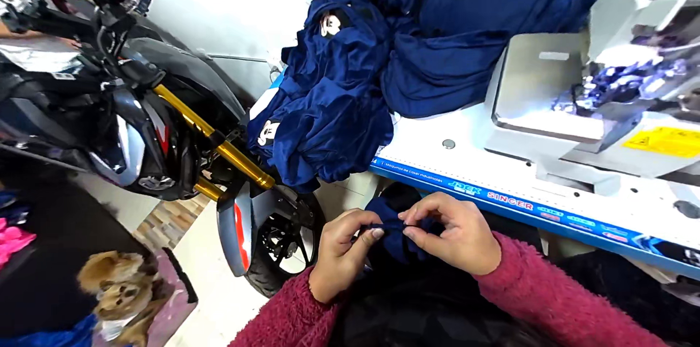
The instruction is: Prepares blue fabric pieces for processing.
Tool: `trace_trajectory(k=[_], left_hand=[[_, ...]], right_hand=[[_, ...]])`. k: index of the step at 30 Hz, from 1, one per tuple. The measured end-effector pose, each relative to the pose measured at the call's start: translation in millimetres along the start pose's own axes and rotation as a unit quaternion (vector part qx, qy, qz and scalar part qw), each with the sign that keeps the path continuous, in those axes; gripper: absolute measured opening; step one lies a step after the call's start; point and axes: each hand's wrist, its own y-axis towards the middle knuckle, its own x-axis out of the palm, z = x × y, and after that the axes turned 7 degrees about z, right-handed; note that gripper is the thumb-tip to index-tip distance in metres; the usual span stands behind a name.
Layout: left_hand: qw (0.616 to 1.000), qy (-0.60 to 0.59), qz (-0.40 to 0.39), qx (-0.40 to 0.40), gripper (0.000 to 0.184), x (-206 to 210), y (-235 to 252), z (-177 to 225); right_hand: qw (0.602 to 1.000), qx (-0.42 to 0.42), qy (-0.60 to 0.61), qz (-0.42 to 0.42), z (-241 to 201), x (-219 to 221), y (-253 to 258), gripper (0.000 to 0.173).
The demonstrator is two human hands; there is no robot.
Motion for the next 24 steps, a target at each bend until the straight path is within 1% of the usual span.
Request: trace_trajectory(k=[2,4,5,8,12,19,24], left_hand=[[1.0,0.0,0.003,-0.003,0.013,0,-1,-1],[1.0,0.001,0.006,-0.004,0.012,0,-1,-2],[1.0,0.002,0.007,-0.004,0.012,1,-1,-3],[1.0,0.01,0.001,0.003,0.011,2,-2,-1],[0.999,0.03,-0.007,0.021,0.013,1,-2,1],[0.998,0.039,-0.015,0.042,0.014,1,-2,4],[0.998,0.045,-0.015,0.044,0.015,1,-1,2]], right_hand=[[0.999,0.032,0.002,-0.007,-1,1,0,0.021],[0.999,0.048,-0.021,-0.015,-1,2,0,0.026],[0.998,0.048,-0.042,-0.019,-1,2,0,0.025],[0.995,0.038,-0.092,-0.031,-7,2,-2,0.016],[0.991,0.057,-0.109,-0.046,-10,2,-7,0.012],[0.985,0.036,-0.152,-0.074,-11,1,-12,0.017],[0.98,0.038,-0.175,-0.084,-10,2,-14,0.02]])
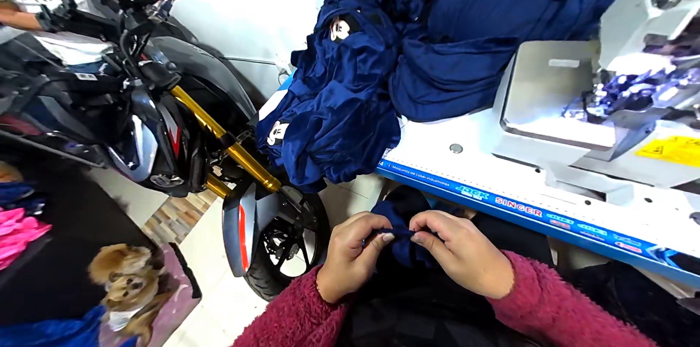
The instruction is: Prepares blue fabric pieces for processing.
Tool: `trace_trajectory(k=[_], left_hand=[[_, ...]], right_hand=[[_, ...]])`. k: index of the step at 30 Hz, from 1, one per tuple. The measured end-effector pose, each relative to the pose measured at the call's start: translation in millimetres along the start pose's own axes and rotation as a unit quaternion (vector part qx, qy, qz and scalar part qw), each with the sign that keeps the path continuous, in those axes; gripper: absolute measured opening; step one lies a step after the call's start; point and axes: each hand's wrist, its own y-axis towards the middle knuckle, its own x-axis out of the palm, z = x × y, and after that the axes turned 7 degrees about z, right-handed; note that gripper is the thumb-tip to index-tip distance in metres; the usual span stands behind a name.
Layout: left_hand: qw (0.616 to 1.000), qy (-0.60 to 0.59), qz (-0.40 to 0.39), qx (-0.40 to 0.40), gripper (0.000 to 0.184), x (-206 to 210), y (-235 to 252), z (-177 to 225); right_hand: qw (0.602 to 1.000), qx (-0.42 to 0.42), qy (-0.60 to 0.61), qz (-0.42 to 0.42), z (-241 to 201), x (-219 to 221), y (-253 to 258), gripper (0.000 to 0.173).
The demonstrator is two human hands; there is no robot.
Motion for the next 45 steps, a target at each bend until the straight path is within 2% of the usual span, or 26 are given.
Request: trace_trajectory(k=[9,19,45], left_hand=[[1.0,0.011,0.001,-0.001,0.016,0,0,0],[1.0,0.016,0.021,-0.001,0.016,6,3,-1],[1.0,0.026,0.0,0.011,0.018,8,2,-2]], right_hand=[[0.999,0.008,-0.021,0.025,-1,5,0,0.02],[0.995,-0.046,-0.043,0.079,0,2,0,0.021],[0.997,-0.036,-0.036,0.06,2,-5,-9,0.023]])
